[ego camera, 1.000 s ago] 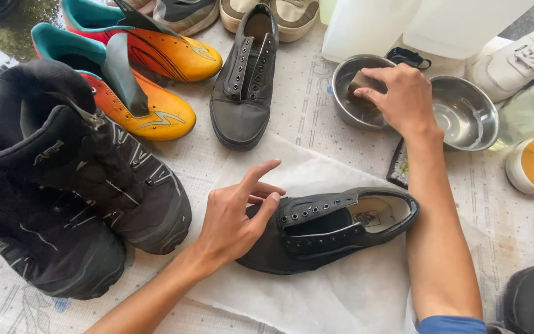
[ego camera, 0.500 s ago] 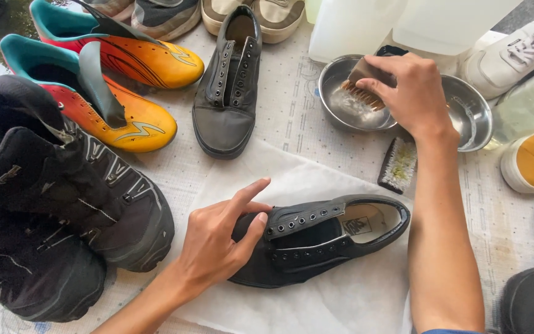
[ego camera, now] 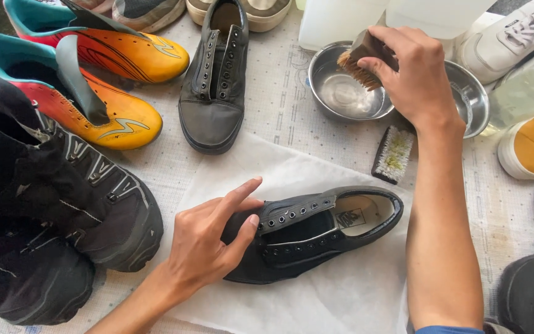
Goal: The person cleans a black shoe by first wiping it with a cloth and then scrubbing it with a brush. The person dips the brush into a metal bowl of water and scrubs the shoe's upper and toe areas. Other shoes and cleaning supplies are visible on the table.
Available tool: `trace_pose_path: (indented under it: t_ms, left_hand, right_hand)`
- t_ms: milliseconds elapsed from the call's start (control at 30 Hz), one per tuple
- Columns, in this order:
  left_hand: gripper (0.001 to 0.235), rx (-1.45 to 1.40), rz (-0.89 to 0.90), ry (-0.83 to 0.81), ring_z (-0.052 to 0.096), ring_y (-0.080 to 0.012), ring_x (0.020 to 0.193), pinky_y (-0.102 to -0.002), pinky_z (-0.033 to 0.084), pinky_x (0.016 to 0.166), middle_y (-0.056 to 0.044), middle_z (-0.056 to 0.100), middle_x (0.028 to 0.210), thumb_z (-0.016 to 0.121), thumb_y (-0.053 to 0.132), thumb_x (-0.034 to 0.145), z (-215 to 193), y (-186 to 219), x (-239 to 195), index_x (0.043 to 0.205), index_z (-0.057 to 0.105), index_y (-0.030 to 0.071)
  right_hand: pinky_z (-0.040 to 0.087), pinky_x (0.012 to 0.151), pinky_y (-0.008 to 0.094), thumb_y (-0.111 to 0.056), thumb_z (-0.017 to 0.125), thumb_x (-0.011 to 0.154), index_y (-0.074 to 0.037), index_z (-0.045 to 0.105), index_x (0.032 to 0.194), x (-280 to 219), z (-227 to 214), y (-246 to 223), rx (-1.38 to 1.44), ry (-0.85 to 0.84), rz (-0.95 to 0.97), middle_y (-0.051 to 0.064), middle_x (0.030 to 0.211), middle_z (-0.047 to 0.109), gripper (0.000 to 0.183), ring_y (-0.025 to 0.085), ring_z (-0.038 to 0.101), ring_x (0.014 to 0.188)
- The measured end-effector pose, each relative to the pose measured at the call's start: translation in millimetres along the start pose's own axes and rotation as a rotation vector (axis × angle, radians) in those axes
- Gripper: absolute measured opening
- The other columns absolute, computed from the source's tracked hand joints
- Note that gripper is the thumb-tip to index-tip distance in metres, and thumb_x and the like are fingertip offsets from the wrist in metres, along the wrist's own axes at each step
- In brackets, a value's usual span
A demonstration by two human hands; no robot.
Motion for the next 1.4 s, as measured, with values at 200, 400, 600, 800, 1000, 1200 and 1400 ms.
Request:
trace_pose_path:
  t_ms: [200,400,600,800,1000,1200,1400]
  left_hand:
    - [0.036,0.073,0.249,0.019,0.079,-0.0188,0.094,-0.038,0.063,0.095,-0.004,0.080,0.106,0.068,0.023,0.097,-2,9,5,0.128,0.065,0.005]
    - [0.036,0.135,0.349,0.044,0.078,-0.0146,0.092,-0.037,0.063,0.093,-0.003,0.079,0.099,0.076,0.033,0.096,0,10,5,0.119,0.071,0.005]
    - [0.035,0.101,0.434,0.041,0.078,-0.0106,0.090,-0.037,0.060,0.097,0.000,0.080,0.094,0.079,0.035,0.095,-3,14,6,0.118,0.072,0.009]
    - [0.025,0.072,0.545,0.047,0.077,-0.0076,0.086,-0.037,0.057,0.101,0.002,0.079,0.093,0.075,0.030,0.099,-5,19,8,0.115,0.073,0.011]
    - [0.020,0.072,0.565,0.038,0.075,-0.0077,0.084,-0.037,0.057,0.101,0.000,0.077,0.090,0.077,0.025,0.099,-5,22,7,0.114,0.075,0.011]
    - [0.020,0.063,0.568,0.040,0.076,-0.0082,0.085,-0.039,0.058,0.102,-0.002,0.076,0.089,0.078,0.022,0.099,-5,21,7,0.116,0.074,0.011]
    - [0.020,0.057,0.579,0.044,0.076,-0.0084,0.084,-0.040,0.058,0.102,-0.002,0.076,0.088,0.077,0.019,0.100,-5,20,6,0.117,0.073,0.010]
  right_hand:
    - [0.052,0.079,0.043,-0.010,0.089,0.095,0.007,0.069,0.135,1,0,-2,-0.011,-0.019,0.003,0.021,0.105,0.072,0.047,0.032,0.065,0.091]
    - [0.053,0.082,0.044,-0.007,0.087,0.097,0.008,0.067,0.136,1,3,-3,0.017,-0.032,0.010,0.023,0.107,0.072,0.047,0.034,0.066,0.093]
    - [0.049,0.084,0.048,-0.007,0.075,0.107,0.009,0.060,0.136,2,8,-3,0.038,-0.052,0.041,0.025,0.113,0.064,0.036,0.038,0.060,0.098]
    - [0.050,0.078,0.051,-0.001,0.062,0.114,0.000,0.046,0.138,3,5,-11,0.154,-0.075,0.117,0.025,0.114,0.056,0.028,0.039,0.059,0.099]
    - [0.049,0.086,0.054,-0.001,0.064,0.111,-0.004,0.046,0.142,2,9,-12,0.177,-0.115,0.136,0.027,0.117,0.060,0.036,0.041,0.060,0.109]
    - [0.054,0.085,0.052,-0.004,0.065,0.111,0.002,0.053,0.144,1,14,-7,0.092,-0.084,0.085,0.027,0.120,0.063,0.036,0.040,0.064,0.105]
    - [0.056,0.082,0.057,-0.010,0.056,0.116,-0.001,0.050,0.145,3,11,-12,0.100,-0.099,0.141,0.031,0.121,0.063,0.031,0.044,0.065,0.110]
Point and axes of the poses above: each hand's wrist, its own x-axis towards the middle knuckle, its own z-axis out of the palm, y = z × x, the point moved 2 cm from there along x, towards the middle knuckle
